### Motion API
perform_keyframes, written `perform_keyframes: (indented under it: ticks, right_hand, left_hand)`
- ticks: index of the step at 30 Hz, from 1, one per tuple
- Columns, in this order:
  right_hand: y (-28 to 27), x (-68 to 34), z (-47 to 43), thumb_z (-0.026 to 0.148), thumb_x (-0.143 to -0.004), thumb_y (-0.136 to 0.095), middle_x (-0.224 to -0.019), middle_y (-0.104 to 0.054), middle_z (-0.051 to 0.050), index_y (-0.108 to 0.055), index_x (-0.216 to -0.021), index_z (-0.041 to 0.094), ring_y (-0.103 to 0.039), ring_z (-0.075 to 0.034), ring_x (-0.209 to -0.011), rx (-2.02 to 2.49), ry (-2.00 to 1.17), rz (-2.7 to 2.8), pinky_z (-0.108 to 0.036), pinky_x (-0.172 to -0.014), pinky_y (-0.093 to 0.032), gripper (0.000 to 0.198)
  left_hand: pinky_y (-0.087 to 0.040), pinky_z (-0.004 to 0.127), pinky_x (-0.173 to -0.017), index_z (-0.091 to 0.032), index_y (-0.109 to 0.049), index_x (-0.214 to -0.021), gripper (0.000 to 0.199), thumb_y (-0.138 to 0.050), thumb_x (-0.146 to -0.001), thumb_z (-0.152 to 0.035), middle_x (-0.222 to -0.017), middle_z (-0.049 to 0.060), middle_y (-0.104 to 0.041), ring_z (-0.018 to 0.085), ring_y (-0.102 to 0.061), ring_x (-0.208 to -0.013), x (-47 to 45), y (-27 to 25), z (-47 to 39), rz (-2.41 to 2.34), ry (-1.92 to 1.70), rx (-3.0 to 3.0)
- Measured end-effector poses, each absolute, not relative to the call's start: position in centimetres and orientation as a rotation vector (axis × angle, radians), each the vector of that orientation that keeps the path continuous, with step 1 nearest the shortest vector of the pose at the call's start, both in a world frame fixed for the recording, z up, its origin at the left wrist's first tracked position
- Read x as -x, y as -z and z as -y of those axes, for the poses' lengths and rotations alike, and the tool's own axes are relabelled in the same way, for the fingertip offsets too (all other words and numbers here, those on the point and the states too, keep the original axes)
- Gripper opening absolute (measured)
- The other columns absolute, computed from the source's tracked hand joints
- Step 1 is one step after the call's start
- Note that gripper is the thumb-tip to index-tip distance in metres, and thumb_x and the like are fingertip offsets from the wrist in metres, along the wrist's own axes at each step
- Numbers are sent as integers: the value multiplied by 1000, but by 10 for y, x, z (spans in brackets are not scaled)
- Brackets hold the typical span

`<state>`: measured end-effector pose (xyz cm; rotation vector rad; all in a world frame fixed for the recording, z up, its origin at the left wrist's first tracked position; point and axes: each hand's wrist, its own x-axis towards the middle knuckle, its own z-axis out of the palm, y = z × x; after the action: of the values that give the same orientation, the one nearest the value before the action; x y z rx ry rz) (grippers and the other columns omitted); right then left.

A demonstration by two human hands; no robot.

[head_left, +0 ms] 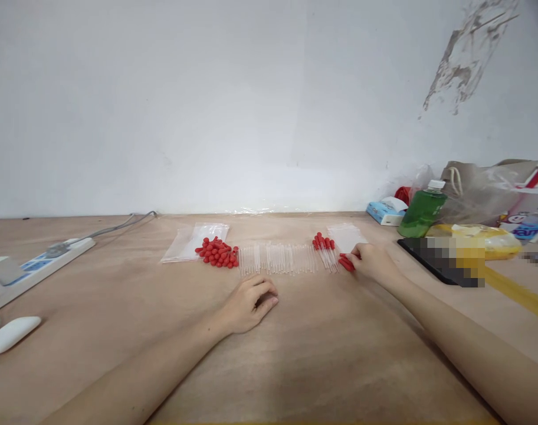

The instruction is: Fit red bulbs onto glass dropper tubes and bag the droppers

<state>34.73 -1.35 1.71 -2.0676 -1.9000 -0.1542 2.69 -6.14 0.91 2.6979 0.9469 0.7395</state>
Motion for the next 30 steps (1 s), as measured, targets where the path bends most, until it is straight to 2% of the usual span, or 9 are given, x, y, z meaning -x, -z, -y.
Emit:
perform_keyframes:
  ticks: [5,9,11,13,15,20,25,30]
  right_hand:
    - [-18,-347,15,32,-78,-47,-73,-65,-8,-57,-74,16,-59,-20,-67,1990,235,1798,-27,-56,-35,19]
    - [-17,-335,22,31,-79,-47,-76,-63,-6,-58,-88,16,-57,-18,-67,1654,234,1741,-27,-59,-39,21]
    - [-14,-320,28,28,-82,-44,-82,-62,-7,-55,-101,15,-57,-18,-73,1429,204,1811,-28,-63,-42,26]
    - [-10,-300,34,25,-84,-41,-86,-60,-9,-53,-109,15,-55,-19,-78,1242,214,1964,-31,-68,-42,30]
    - [-7,-279,41,23,-86,-39,-84,-59,-9,-56,-106,17,-53,-20,-81,1135,257,2088,-33,-72,-41,27]
    - [-6,-241,53,22,-88,-39,-83,-58,-7,-58,-102,18,-52,-17,-77,1020,255,2235,-32,-72,-39,24]
    - [0,-233,52,20,-87,-40,-82,-58,-6,-58,-100,18,-51,-16,-76,987,168,2224,-30,-70,-39,22]
    - [8,-236,48,20,-86,-40,-81,-58,-6,-58,-100,17,-52,-16,-76,981,105,2193,-30,-69,-39,22]
  left_hand:
    - [-38,32,-77,-18,-57,-84,15,-45,-82,-27,-88,5,-58,18,-50,-84,-25,-12,58,-1126,-896,-2769]
    - [-36,36,-76,-17,-56,-65,22,-46,-79,-31,-79,5,-57,21,-49,-83,-4,-36,28,-1703,-1042,-2741]
    - [-36,37,-77,-17,-57,-64,26,-44,-79,-34,-82,6,-58,23,-49,-88,10,-52,5,-1965,-925,-2671]
    - [-36,39,-80,-19,-62,-77,25,-42,-79,-34,-95,8,-58,26,-47,-97,22,-66,-18,-2161,-666,-2580]
    - [-35,41,-83,-22,-64,-87,25,-43,-78,-33,-105,8,-56,28,-46,-102,26,-73,-38,-2177,-401,-2542]
    - [-35,44,-85,-25,-68,-79,23,-53,-69,-39,-103,8,-59,29,-49,-99,13,-67,-66,-2018,-64,-2562]
    - [-35,46,-85,-22,-68,-76,21,-55,-67,-36,-101,11,-59,29,-51,-97,3,-61,-78,-1985,93,-2553]
    - [-37,43,-81,-23,-67,-74,18,-54,-65,-31,-87,7,-64,26,-55,-89,5,-59,-84,-1951,137,-2524]
